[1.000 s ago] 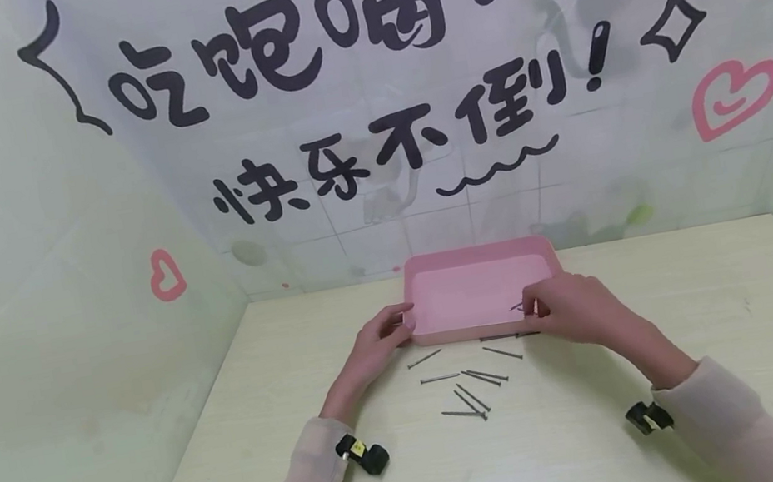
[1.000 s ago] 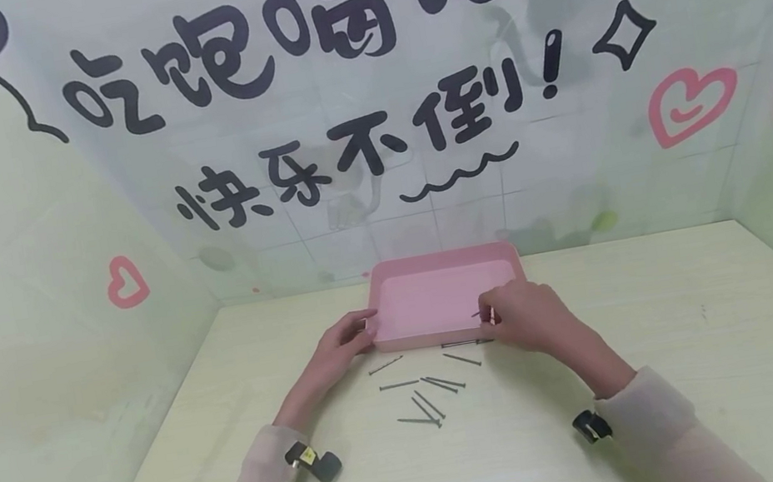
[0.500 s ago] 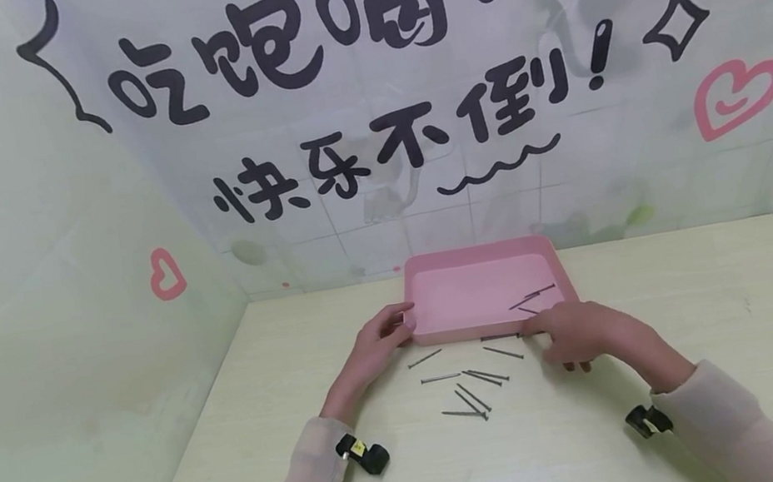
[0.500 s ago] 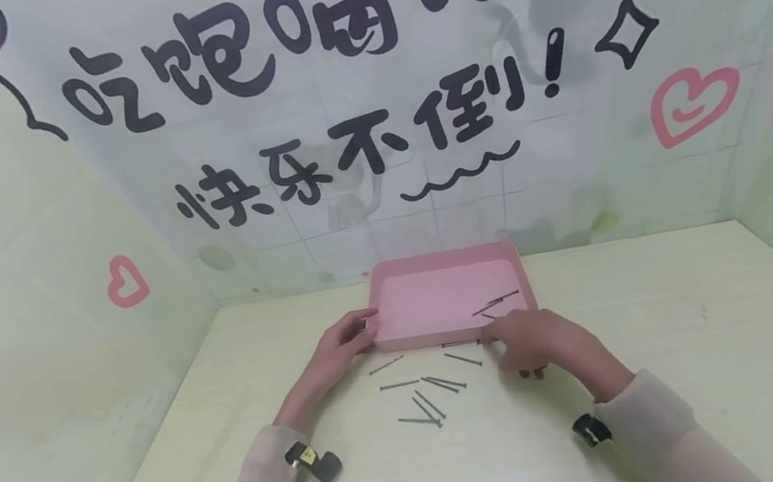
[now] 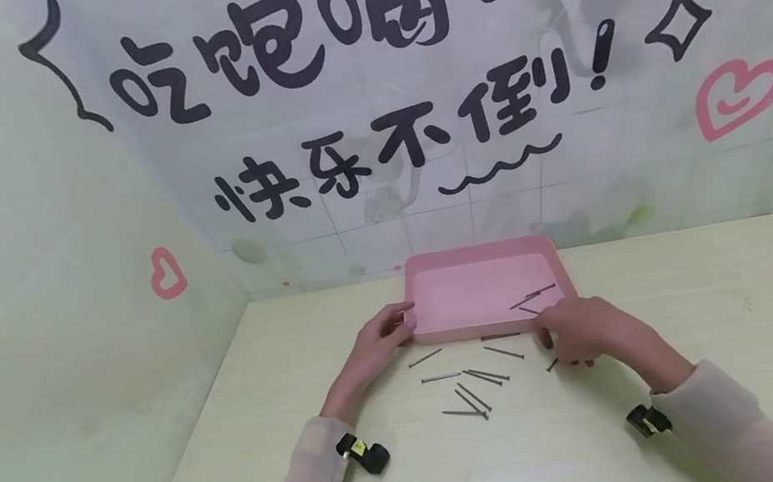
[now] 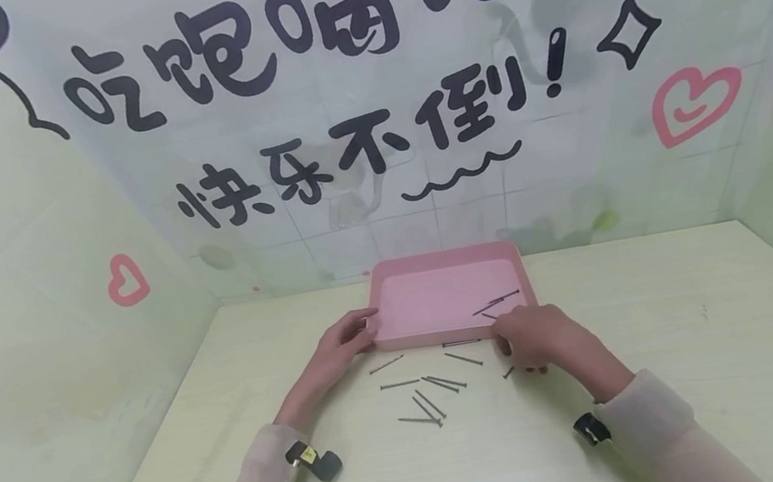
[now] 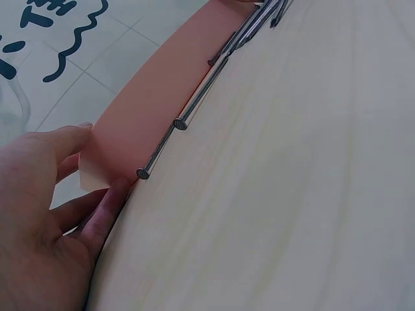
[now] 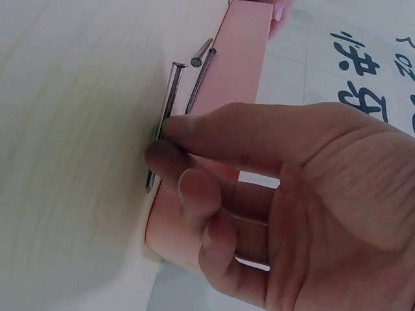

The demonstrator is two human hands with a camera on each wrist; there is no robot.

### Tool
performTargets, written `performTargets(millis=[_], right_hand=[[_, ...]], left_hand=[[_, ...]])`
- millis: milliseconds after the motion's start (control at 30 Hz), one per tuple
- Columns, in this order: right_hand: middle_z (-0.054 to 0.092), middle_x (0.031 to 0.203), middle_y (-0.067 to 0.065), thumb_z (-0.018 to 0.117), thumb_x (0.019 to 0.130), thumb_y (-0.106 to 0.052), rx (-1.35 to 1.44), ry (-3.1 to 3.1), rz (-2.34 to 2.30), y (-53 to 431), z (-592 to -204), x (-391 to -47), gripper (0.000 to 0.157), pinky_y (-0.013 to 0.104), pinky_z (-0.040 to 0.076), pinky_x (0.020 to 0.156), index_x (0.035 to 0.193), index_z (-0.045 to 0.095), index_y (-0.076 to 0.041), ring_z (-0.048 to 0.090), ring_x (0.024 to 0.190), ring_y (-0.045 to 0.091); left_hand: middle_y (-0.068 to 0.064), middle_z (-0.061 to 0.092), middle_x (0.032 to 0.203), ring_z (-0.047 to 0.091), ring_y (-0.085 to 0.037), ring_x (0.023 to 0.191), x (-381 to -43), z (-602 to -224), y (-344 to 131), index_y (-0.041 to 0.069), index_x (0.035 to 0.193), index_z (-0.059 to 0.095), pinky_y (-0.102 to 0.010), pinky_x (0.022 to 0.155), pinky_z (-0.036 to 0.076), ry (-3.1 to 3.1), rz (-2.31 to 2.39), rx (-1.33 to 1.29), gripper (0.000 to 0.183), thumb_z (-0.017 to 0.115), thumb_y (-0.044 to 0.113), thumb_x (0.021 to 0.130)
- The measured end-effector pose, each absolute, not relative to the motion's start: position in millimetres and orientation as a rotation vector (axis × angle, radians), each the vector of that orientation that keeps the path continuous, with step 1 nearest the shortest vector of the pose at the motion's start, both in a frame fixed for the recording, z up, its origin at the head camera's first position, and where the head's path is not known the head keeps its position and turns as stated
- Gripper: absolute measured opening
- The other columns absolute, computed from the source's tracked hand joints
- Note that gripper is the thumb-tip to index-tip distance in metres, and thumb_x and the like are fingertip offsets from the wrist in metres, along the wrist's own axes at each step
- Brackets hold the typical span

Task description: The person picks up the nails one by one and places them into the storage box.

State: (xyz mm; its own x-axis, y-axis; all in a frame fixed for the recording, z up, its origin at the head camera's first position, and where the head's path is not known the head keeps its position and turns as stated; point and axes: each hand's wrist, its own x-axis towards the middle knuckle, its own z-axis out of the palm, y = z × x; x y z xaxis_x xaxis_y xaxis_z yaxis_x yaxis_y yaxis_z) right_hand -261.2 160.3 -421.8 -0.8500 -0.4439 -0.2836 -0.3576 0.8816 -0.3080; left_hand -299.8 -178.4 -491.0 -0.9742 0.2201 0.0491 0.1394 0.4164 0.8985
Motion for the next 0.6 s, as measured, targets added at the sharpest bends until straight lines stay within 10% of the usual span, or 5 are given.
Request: performTargets(millis=[600], right_hand=[[0.06, 0.072, -0.001, 0.063, 0.087, 0.007, -0.601, 2.736, -0.223, 165.6, -422.1, -257.9, 0.024, 0.029, 0.045, 0.054, 0.077, 0.059, -0.014, 0.061, 0.052, 0.015]], left_hand=[[-0.011, 0.062, 0.145, 0.064, -0.025, 0.127, -296.4, -489.1, -177.7, 0.022, 0.147, 0.057, -0.041, 0.108, 0.055, 2.585, 1.622, 0.325, 0.043, 0.062, 0.03, 0.105]])
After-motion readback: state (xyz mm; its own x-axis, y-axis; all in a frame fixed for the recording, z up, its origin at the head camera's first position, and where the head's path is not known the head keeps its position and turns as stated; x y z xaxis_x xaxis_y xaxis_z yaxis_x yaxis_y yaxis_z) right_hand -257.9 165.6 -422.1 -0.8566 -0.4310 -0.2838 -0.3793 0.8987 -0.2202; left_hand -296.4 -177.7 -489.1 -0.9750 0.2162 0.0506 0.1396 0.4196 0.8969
